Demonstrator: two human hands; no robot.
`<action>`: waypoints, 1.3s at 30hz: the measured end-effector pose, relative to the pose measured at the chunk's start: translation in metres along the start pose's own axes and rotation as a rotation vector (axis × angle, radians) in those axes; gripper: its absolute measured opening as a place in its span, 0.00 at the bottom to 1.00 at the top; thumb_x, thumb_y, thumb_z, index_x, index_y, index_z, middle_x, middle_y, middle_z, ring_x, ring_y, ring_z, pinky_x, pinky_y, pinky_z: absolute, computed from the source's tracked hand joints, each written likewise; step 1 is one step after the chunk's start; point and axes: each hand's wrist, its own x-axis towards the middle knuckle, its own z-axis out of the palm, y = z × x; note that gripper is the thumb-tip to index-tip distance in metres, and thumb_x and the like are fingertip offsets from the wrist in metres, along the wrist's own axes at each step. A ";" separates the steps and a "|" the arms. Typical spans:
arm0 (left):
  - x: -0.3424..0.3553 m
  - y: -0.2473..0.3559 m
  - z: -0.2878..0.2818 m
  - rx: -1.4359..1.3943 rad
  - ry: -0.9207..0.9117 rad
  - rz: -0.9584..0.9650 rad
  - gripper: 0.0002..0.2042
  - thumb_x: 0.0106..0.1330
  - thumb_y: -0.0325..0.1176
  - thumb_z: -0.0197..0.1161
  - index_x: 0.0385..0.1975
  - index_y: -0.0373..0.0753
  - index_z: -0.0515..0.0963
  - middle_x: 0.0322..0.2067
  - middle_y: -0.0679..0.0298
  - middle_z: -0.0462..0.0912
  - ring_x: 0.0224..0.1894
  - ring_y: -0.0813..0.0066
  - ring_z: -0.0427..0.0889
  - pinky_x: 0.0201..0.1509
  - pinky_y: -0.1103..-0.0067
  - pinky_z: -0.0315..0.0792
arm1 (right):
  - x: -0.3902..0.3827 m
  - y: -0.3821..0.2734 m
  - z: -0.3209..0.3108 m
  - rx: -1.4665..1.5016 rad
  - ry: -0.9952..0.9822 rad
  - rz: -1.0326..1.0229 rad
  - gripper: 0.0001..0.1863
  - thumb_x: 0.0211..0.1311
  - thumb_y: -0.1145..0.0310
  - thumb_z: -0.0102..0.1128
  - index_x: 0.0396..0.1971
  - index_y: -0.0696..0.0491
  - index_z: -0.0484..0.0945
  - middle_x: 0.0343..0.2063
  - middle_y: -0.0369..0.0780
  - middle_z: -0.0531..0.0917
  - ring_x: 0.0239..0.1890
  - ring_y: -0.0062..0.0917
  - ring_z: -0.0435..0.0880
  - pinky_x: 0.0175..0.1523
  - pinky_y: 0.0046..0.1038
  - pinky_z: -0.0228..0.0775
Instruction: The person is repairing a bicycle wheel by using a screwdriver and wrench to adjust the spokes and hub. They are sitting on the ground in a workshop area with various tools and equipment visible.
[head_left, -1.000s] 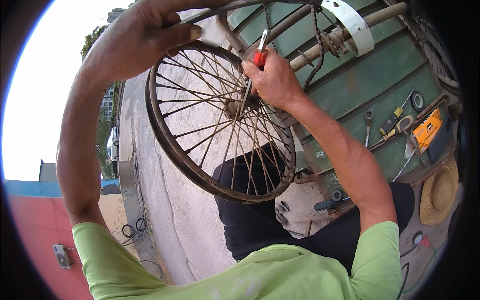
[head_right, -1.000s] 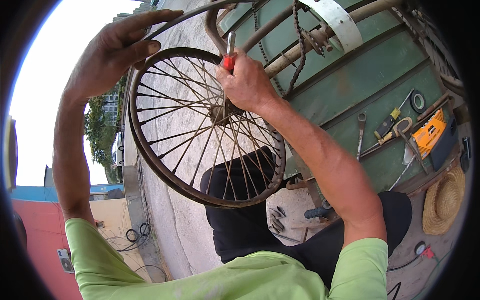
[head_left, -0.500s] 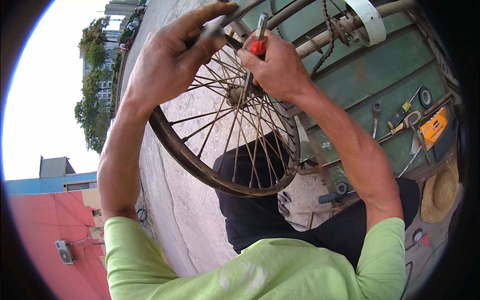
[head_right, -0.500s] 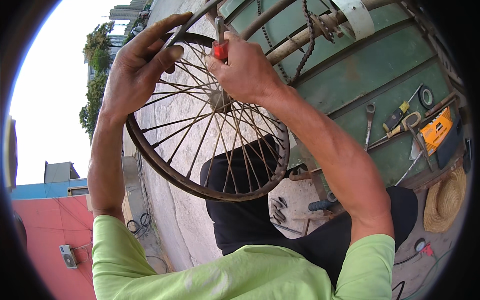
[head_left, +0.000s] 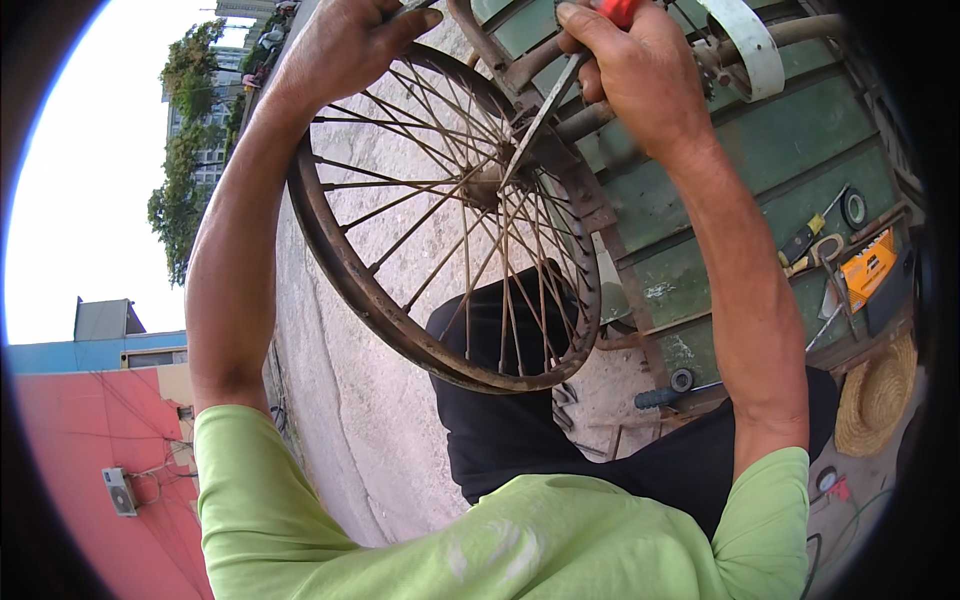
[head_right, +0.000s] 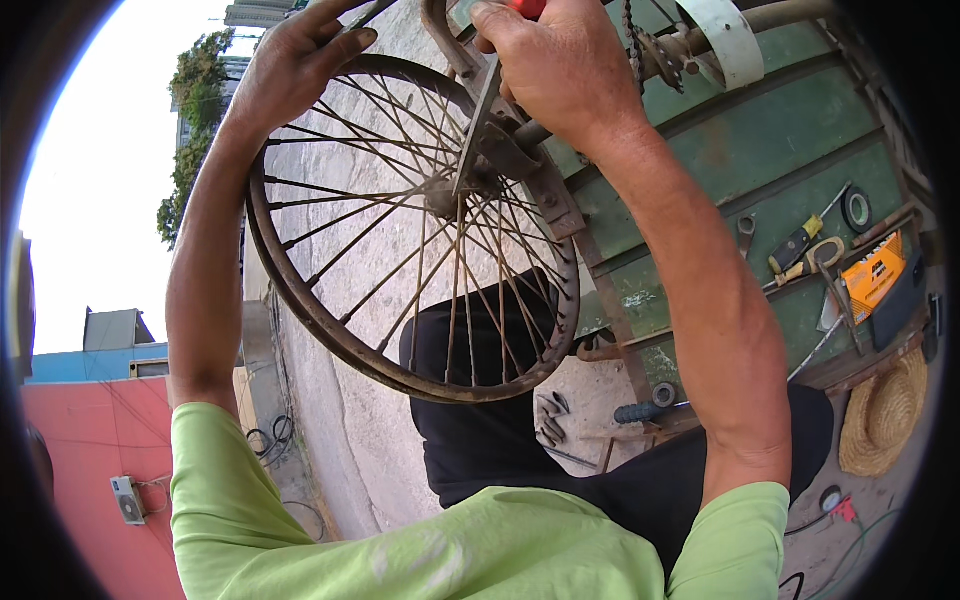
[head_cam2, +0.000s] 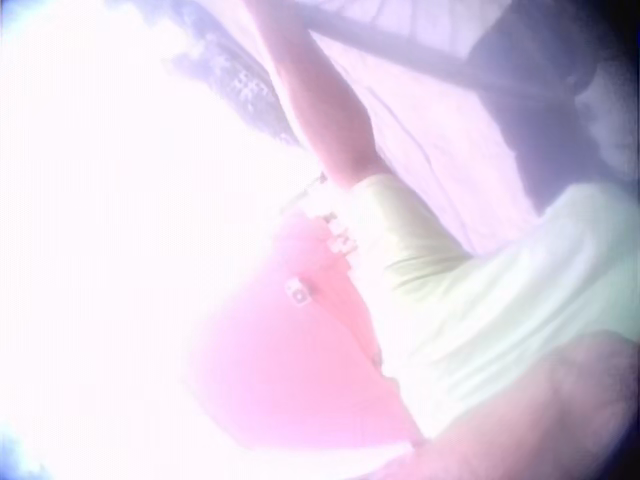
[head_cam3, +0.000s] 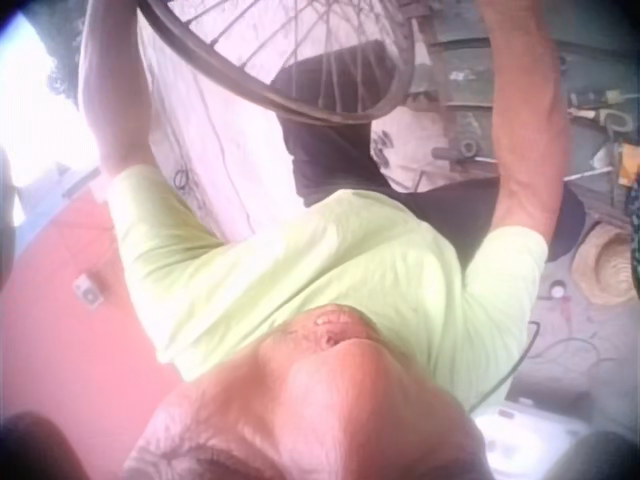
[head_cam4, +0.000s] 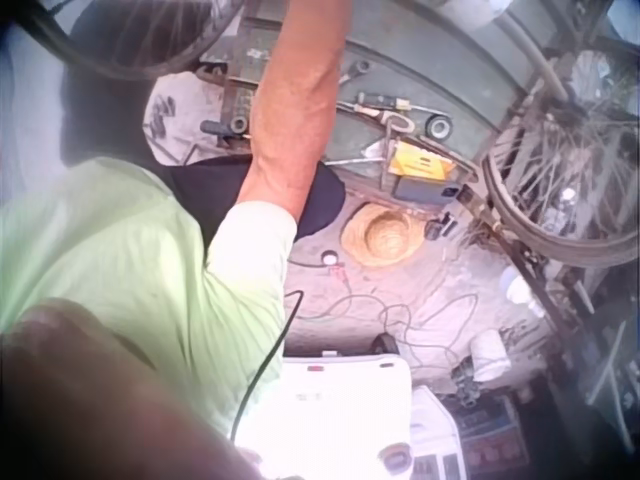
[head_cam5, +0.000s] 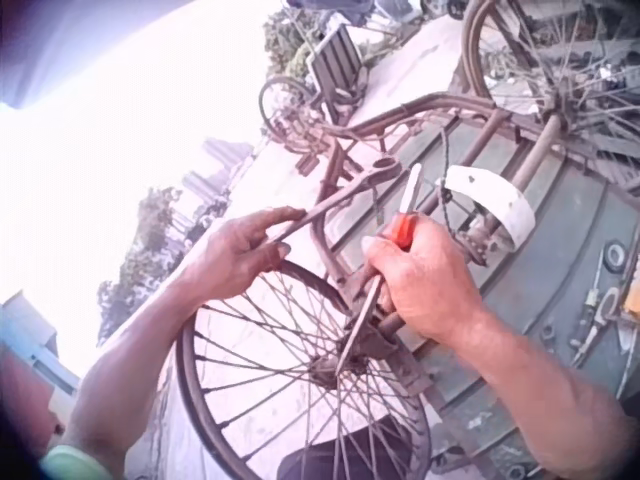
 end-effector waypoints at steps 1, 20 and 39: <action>0.003 -0.006 0.000 0.002 0.013 0.067 0.22 0.71 0.31 0.62 0.66 0.43 0.75 0.29 0.58 0.83 0.30 0.74 0.80 0.37 0.72 0.75 | 0.002 0.005 -0.003 -0.012 -0.024 0.006 0.12 0.68 0.65 0.62 0.27 0.57 0.76 0.18 0.36 0.79 0.17 0.19 0.78 0.24 0.25 0.69; 0.041 -0.051 0.009 -0.008 -0.010 0.248 0.22 0.71 0.33 0.62 0.64 0.41 0.76 0.19 0.64 0.76 0.23 0.76 0.75 0.29 0.74 0.70 | -0.019 0.082 -0.008 0.166 -0.064 0.165 0.14 0.71 0.60 0.62 0.34 0.58 0.80 0.26 0.36 0.82 0.20 0.16 0.79 0.23 0.21 0.70; 0.045 -0.052 0.014 -0.148 -0.147 0.223 0.22 0.72 0.30 0.61 0.66 0.45 0.75 0.20 0.68 0.78 0.24 0.83 0.77 0.30 0.78 0.71 | -0.042 0.092 0.000 0.145 -0.010 0.124 0.11 0.74 0.65 0.60 0.39 0.58 0.73 0.27 0.37 0.83 0.18 0.15 0.79 0.22 0.20 0.71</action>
